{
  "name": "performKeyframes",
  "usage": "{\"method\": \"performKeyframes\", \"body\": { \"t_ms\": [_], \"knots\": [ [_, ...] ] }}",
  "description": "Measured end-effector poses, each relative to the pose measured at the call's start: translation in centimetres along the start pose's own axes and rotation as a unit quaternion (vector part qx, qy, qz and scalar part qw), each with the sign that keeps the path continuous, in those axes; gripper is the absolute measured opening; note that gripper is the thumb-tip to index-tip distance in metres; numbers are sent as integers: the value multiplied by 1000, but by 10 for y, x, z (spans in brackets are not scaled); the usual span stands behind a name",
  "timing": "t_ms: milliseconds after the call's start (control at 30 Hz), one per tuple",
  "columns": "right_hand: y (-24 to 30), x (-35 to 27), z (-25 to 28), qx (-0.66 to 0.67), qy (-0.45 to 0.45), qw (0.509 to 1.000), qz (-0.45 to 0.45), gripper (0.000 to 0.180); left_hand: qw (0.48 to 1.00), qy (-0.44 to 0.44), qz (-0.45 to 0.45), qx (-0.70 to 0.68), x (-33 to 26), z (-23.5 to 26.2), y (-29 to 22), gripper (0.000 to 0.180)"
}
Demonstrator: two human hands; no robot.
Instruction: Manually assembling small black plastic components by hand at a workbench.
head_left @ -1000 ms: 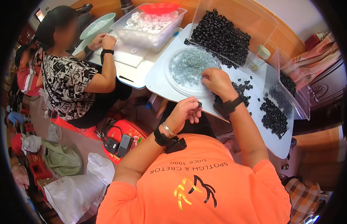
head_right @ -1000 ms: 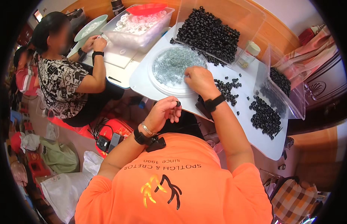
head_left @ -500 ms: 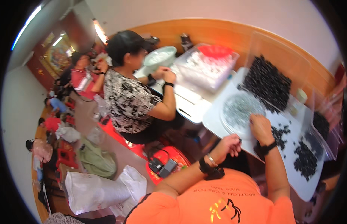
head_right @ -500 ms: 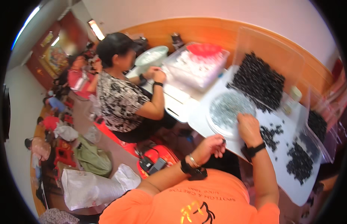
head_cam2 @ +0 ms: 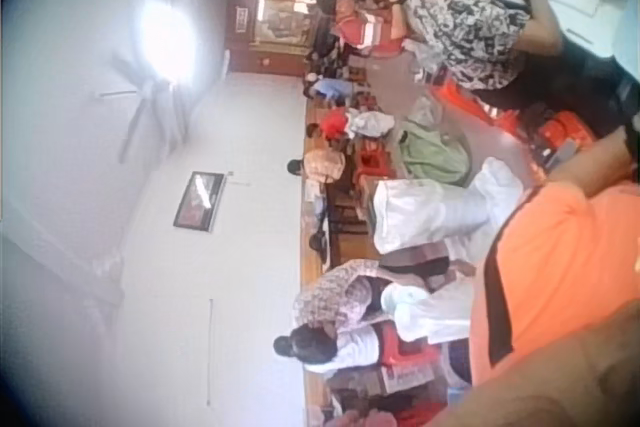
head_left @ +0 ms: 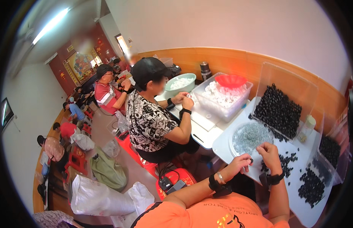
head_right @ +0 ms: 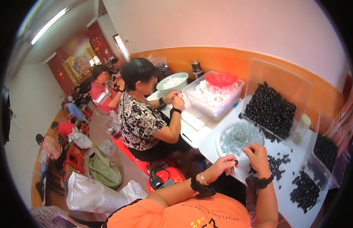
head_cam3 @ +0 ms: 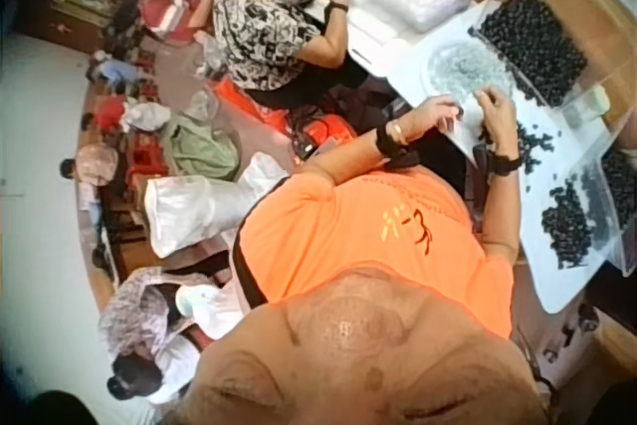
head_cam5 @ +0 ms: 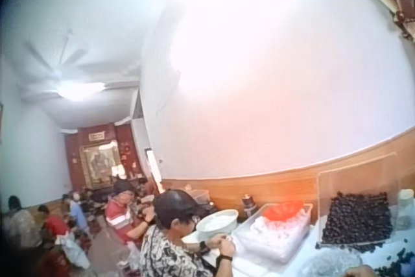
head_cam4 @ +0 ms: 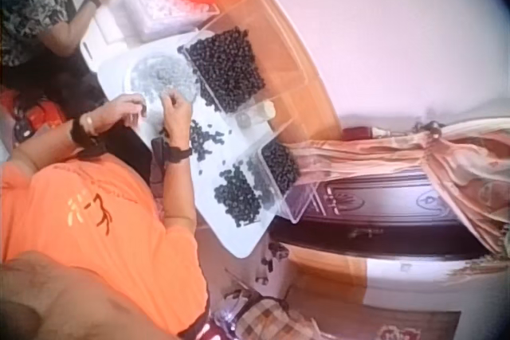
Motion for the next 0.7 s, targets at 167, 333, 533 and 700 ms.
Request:
{"method": "performKeyframes", "body": {
  "t_ms": [167, 333, 533, 700],
  "knots": [
    [-2, -2, -4, 5, 25, 1000, 1, 33, 983, -36, -123, 128, 10, -11, -6, 21],
    [8, -5, -4, -35, 31, 998, 39, 38, 944, -43, -253, 207, 13, -13, -4, 24],
    [17, -7, -7, -44, 57, 997, 39, 40, 939, -44, -272, 207, 13, -9, -7, 23],
    [22, -9, -10, -53, 81, 994, 50, 41, 949, -34, -265, 168, 1, -7, -17, 20]
  ]
}}
Point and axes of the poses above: each hand's wrist, its own x-axis towards the middle knuckle, its own z-axis out of the back of the hand, y = z × x, the point moved 1 cm from there along x, towards the middle knuckle, and after that the axes turned 15 degrees about -y, right-handed, at the moved point
